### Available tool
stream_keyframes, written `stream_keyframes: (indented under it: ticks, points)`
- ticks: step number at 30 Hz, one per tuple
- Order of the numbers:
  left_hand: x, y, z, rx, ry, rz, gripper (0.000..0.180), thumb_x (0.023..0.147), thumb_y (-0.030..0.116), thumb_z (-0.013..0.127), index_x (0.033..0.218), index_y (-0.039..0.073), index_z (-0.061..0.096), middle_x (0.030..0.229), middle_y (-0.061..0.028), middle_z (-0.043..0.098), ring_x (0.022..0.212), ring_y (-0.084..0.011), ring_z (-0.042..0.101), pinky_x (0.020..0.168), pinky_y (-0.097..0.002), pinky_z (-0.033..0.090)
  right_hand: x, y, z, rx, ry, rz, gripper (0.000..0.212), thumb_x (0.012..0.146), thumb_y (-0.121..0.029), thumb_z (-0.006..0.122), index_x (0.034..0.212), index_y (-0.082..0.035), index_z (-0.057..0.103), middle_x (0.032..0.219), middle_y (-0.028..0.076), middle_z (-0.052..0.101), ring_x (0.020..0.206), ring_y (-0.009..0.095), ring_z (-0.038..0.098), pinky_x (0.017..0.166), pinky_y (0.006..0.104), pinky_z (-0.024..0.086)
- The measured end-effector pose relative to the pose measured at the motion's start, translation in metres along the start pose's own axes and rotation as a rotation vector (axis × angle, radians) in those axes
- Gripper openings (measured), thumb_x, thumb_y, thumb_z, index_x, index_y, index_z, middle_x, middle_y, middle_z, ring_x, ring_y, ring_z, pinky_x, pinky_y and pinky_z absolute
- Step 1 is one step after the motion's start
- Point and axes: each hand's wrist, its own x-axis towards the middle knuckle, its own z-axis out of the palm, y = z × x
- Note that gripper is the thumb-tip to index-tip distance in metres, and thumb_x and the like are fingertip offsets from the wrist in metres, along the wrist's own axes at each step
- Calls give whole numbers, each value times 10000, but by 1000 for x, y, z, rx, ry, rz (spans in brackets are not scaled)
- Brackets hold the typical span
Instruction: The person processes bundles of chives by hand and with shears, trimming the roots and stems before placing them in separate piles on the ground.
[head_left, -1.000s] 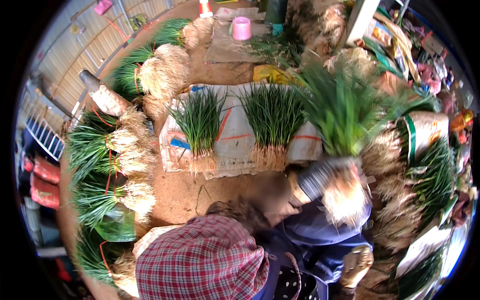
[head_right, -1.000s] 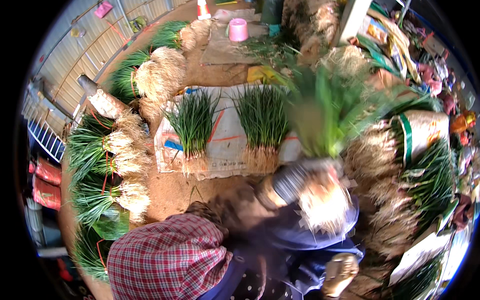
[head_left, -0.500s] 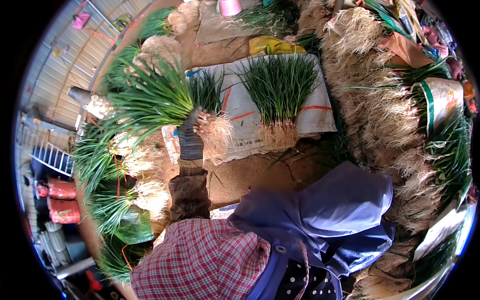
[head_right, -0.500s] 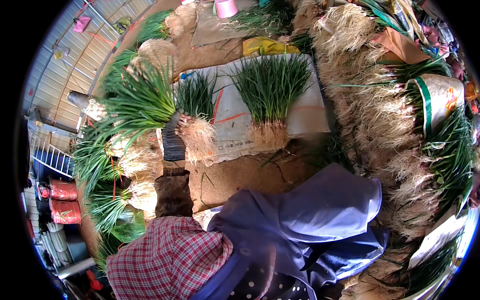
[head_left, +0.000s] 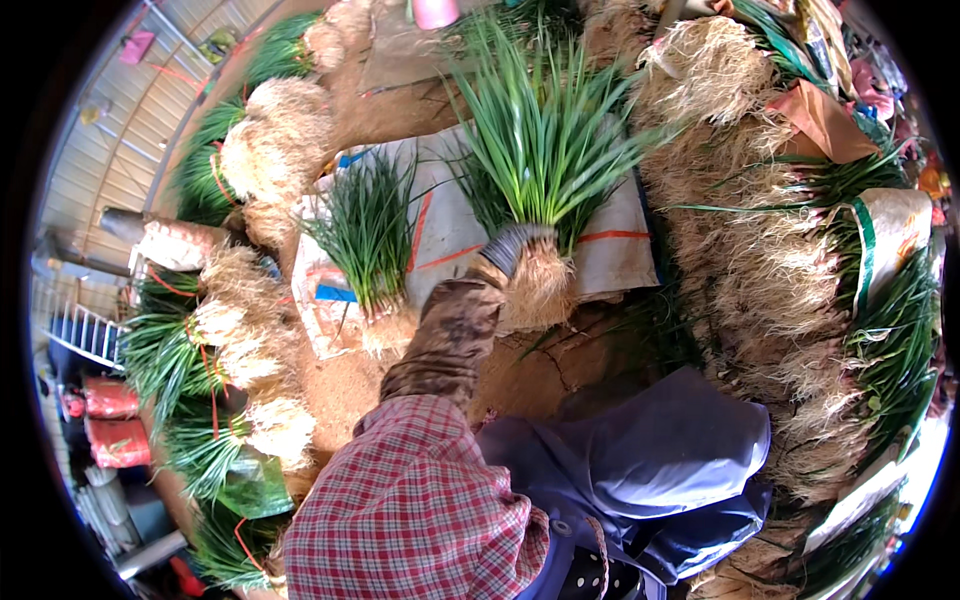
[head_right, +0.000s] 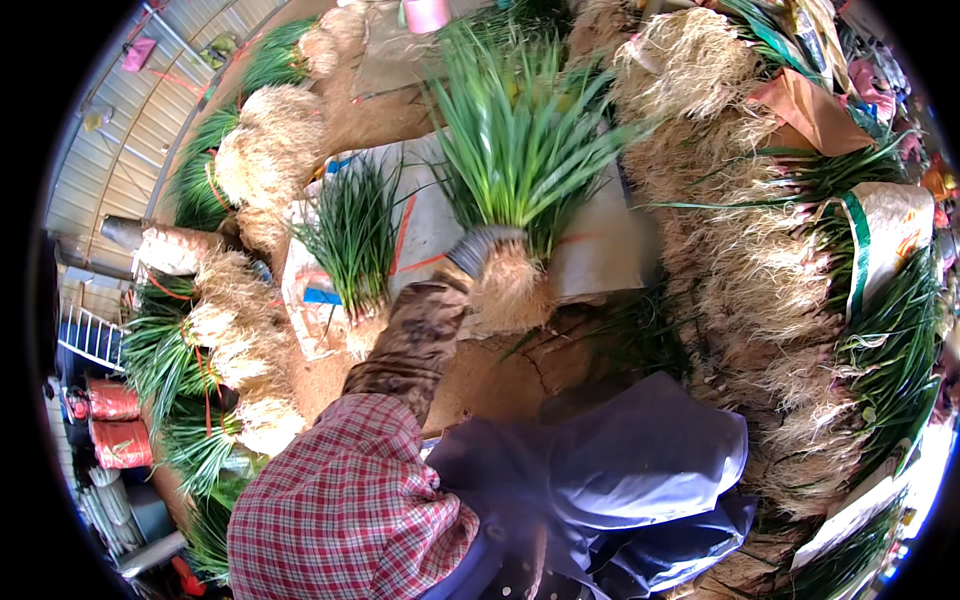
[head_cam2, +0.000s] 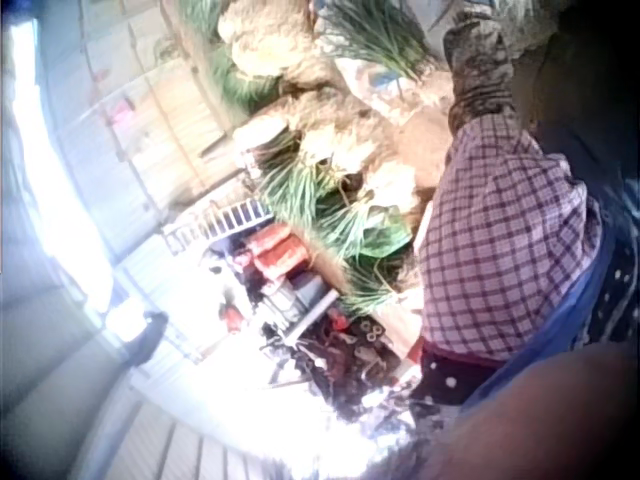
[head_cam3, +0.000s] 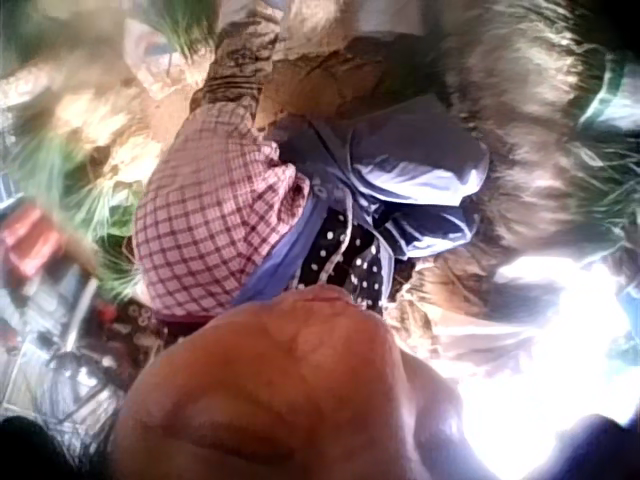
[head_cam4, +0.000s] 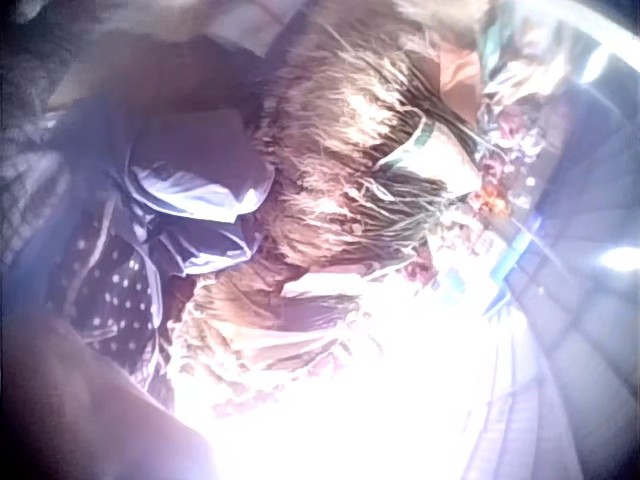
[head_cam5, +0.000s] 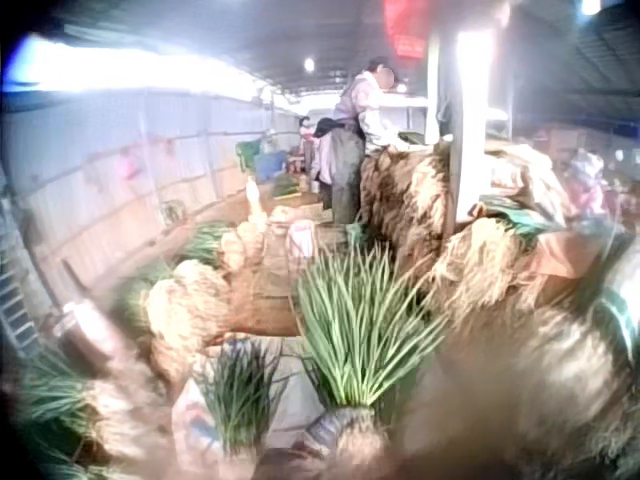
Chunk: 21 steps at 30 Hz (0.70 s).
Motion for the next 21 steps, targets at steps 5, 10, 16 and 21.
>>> stream_keyframes:
  ticks: [5,10,16,21]
  points:
    - [45,-104,-59,632,-104,215,191,808,147,610,939,17,660,885,-104,669,758,-204,637,680,-306,517,10,3,11,3,-38,20,299,895,-175,457,1108,13,551,1052,179,584,934,265,575,839,333,462]
    - [46,-102,-60,36,0,-135,214,838,95,552,1004,7,653,926,-107,666,804,-192,627,739,-285,497,6,3,14,-7,-34,63,300,896,-181,462,1103,14,556,1041,175,589,927,260,576,835,331,462]
    - [-12,-35,39,1040,779,-191,1059,643,434,757,1417,58,138,1374,-212,337,1278,-355,311,1021,-403,325,3,8,18,-23,-26,116,300,897,-189,467,1096,15,562,1026,170,595,918,254,578,830,330,463]
    - [-1,-70,58,1102,869,-431,1189,601,548,731,1433,131,-11,1475,-172,103,1362,-336,100,1013,-580,249,1,5,24,-6,-52,106,301,897,-194,471,1092,16,565,1017,167,600,911,250,579,826,329,463]
